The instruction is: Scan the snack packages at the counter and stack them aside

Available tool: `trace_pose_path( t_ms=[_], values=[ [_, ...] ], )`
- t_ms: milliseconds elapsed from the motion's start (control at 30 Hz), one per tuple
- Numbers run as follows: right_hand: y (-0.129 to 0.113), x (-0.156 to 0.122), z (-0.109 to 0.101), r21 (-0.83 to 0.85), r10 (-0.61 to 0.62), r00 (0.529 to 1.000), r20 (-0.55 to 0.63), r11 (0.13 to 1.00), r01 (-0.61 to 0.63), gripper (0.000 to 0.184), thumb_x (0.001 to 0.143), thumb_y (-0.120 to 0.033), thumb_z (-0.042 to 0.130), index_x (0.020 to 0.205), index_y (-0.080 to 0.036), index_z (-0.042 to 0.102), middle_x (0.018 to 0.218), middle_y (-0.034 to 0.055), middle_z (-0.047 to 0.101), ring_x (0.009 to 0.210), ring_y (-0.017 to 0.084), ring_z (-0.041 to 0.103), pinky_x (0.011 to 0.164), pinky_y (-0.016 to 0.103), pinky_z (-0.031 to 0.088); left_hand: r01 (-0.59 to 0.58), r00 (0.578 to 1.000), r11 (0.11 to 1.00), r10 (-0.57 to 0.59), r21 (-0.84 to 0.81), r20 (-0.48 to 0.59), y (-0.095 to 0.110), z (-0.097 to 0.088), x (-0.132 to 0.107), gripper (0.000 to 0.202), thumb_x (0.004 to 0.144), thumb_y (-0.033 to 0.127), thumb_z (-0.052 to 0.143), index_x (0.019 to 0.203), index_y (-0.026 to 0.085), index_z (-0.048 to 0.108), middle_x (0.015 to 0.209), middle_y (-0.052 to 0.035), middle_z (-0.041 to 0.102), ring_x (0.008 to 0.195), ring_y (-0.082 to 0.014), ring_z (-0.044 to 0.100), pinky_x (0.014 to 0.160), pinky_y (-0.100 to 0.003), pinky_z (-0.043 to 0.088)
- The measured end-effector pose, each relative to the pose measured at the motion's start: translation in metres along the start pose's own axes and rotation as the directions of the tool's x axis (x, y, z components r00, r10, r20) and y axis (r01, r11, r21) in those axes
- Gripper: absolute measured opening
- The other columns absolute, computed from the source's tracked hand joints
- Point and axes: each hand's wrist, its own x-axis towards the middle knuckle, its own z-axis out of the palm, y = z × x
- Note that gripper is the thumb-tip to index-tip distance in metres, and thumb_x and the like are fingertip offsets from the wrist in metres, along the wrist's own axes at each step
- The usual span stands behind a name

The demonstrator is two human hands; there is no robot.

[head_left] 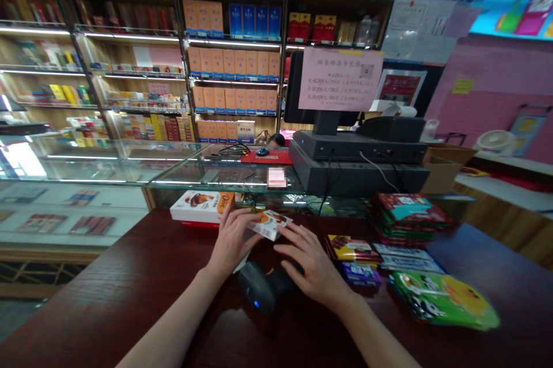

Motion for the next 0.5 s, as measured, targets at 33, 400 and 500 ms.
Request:
trace_pose_path(
  t_ms=[33, 400, 500],
  values=[
    [0.000, 0.000, 0.001, -0.019, -0.003, 1.000, 0.007, 1.000, 0.003, 0.034, 0.096, -0.022, 0.054, 0.127, -0.030, 0.065, 0.152, 0.0044, 0.051, 0.146, 0.029, 0.038, 0.117, 0.058, 0.035, 0.006, 1.000, 1.000, -0.006, -0.009, -0.009, 0.002, 0.002, 0.001, 0.031, 0.090, 0.036, 0.066, 0.118, 0.024, 0.060, 0.114, -0.0061, 0.072, 0.119, -0.0247, 0.062, 0.121, -0.057, 0.027],
    [0.005, 0.001, 0.003, -0.045, 0.023, 1.000, 0.004, 0.999, -0.023, 0.052, 0.093, -0.016, 0.055, 0.142, -0.032, 0.054, 0.155, 0.0055, 0.046, 0.144, 0.028, 0.043, 0.116, 0.057, 0.038, 0.001, 0.999, 1.000, 0.000, -0.022, 0.049, -0.010, 0.012, -0.002, 0.033, 0.097, 0.021, 0.049, 0.128, 0.024, 0.058, 0.123, -0.0073, 0.070, 0.119, -0.0201, 0.062, 0.120, -0.053, 0.029],
    [0.006, 0.000, 0.005, -0.041, 0.009, 1.000, 0.008, 0.999, -0.008, 0.054, 0.093, -0.015, 0.055, 0.144, -0.032, 0.052, 0.157, 0.0060, 0.044, 0.143, 0.027, 0.043, 0.116, 0.056, 0.038, 0.033, 0.999, 0.999, -0.033, -0.006, 0.041, -0.012, 0.010, -0.001, 0.029, 0.096, 0.021, 0.051, 0.124, 0.024, 0.061, 0.123, -0.0072, 0.070, 0.121, -0.0215, 0.060, 0.119, -0.053, 0.030]
  ],
)
